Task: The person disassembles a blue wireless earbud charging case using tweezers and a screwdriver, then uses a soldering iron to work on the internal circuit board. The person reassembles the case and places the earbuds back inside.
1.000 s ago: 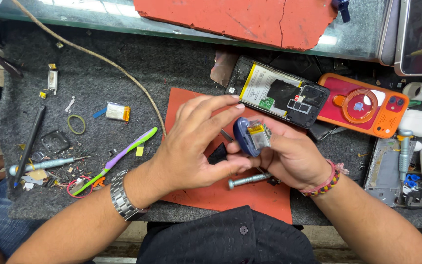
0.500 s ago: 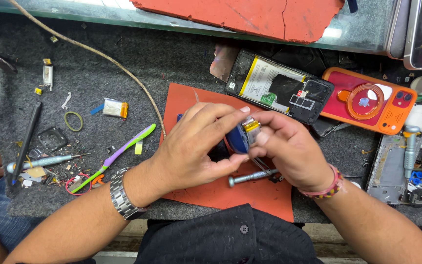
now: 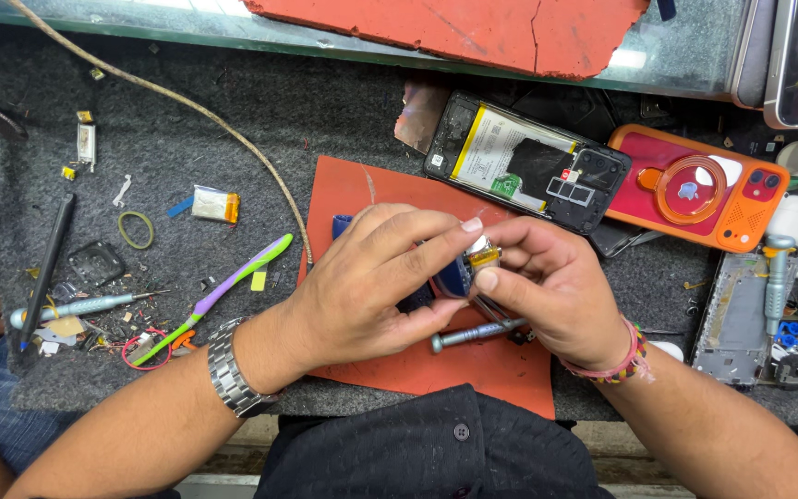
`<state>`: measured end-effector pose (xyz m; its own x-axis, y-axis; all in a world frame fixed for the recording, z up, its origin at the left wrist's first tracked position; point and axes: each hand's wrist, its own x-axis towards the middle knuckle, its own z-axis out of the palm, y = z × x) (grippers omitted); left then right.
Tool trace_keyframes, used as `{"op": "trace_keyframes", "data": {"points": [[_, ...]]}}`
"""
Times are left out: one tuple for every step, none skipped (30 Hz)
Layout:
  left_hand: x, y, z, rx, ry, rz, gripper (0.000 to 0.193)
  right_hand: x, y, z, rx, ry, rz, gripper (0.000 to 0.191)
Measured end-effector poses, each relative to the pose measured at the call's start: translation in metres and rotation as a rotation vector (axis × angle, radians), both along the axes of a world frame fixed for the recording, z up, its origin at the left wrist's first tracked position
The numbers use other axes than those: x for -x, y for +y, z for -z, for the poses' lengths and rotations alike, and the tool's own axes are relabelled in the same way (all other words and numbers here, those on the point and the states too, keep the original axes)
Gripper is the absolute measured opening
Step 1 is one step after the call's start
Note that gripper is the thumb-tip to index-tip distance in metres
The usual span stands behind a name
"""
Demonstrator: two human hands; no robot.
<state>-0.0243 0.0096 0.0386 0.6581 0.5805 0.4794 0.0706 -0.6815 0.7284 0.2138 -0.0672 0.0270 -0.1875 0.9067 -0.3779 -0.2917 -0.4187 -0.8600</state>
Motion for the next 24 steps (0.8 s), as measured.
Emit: {"op": "trace_keyframes", "data": {"points": [[0.000,0.000,0.000,-0.009,-0.005,-0.004,0.072,0.000,-0.001,0.000,-0.021,-0.025,-0.014,0.033],[0.001,0.000,0.000,-0.018,-0.010,-0.008,0.072,-0.001,-0.001,-0.001,-0.041,-0.049,-0.028,0.035],[0.001,-0.001,0.000,-0.026,-0.016,-0.011,0.072,-0.001,-0.002,-0.002,-0.061,-0.074,-0.042,0.036],[0.002,-0.001,0.000,-0.027,-0.021,-0.009,0.072,-0.001,-0.003,-0.003,-0.069,-0.077,-0.035,0.035],[0.002,-0.001,0.001,-0.030,-0.026,-0.008,0.072,-0.001,-0.004,-0.003,-0.079,-0.080,-0.028,0.035],[0.002,-0.001,0.001,-0.032,-0.031,-0.006,0.072,0.000,-0.006,-0.003,-0.087,-0.082,-0.020,0.034],[0.002,-0.001,0.001,-0.034,-0.033,-0.003,0.072,0.000,-0.007,-0.003,-0.078,-0.089,-0.014,0.034],[0.002,-0.001,0.001,-0.036,-0.035,0.000,0.072,0.000,-0.008,-0.003,-0.069,-0.097,-0.007,0.033],[0.002,-0.001,0.002,-0.039,-0.037,0.004,0.072,-0.001,-0.008,-0.003,-0.061,-0.105,0.000,0.033],[0.002,-0.001,0.002,-0.027,-0.031,0.009,0.072,-0.001,-0.009,-0.002,-0.052,-0.092,0.005,0.033],[0.002,0.000,0.002,-0.016,-0.026,0.013,0.072,-0.001,-0.009,-0.001,-0.043,-0.079,0.009,0.033],[0.001,0.000,0.001,-0.005,-0.021,0.018,0.072,-0.001,-0.008,0.000,-0.035,-0.067,0.013,0.033],[0.001,0.000,0.001,0.001,-0.021,0.016,0.071,0.000,-0.008,0.001,-0.036,-0.055,0.011,0.033],[0.001,0.001,0.001,0.006,-0.021,0.015,0.069,0.001,-0.008,0.002,-0.037,-0.043,0.009,0.034],[0.000,0.001,0.001,0.011,-0.022,0.013,0.067,0.001,-0.008,0.002,-0.038,-0.031,0.007,0.034],[0.000,0.002,0.001,0.006,-0.019,-0.008,0.065,0.003,-0.007,0.002,-0.044,-0.031,0.006,0.035],[-0.001,0.001,0.000,0.002,-0.015,-0.030,0.064,0.005,-0.008,0.002,-0.048,-0.029,0.004,0.036],[-0.001,0.000,0.000,-0.001,-0.011,-0.052,0.063,0.007,-0.009,0.002,-0.052,-0.027,0.001,0.037],[-0.002,-0.001,0.000,-0.005,-0.012,-0.064,0.062,0.008,-0.009,0.002,-0.066,-0.054,-0.002,0.038],[-0.002,-0.001,-0.001,-0.009,-0.014,-0.076,0.061,0.010,-0.010,0.001,-0.079,-0.081,-0.005,0.039],[-0.003,-0.002,-0.001,-0.011,-0.015,-0.087,0.060,0.011,-0.011,0.000,-0.090,-0.108,-0.008,0.040],[-0.003,-0.003,0.000,-0.008,-0.016,-0.090,0.060,0.013,-0.012,0.000,-0.120,-0.116,-0.004,0.040],[-0.004,-0.004,0.000,-0.004,-0.016,-0.094,0.059,0.014,-0.013,-0.001,-0.149,-0.124,0.000,0.039],[-0.004,-0.005,0.000,0.001,-0.016,-0.098,0.059,0.015,-0.014,-0.001,-0.176,-0.130,0.004,0.039]]}}
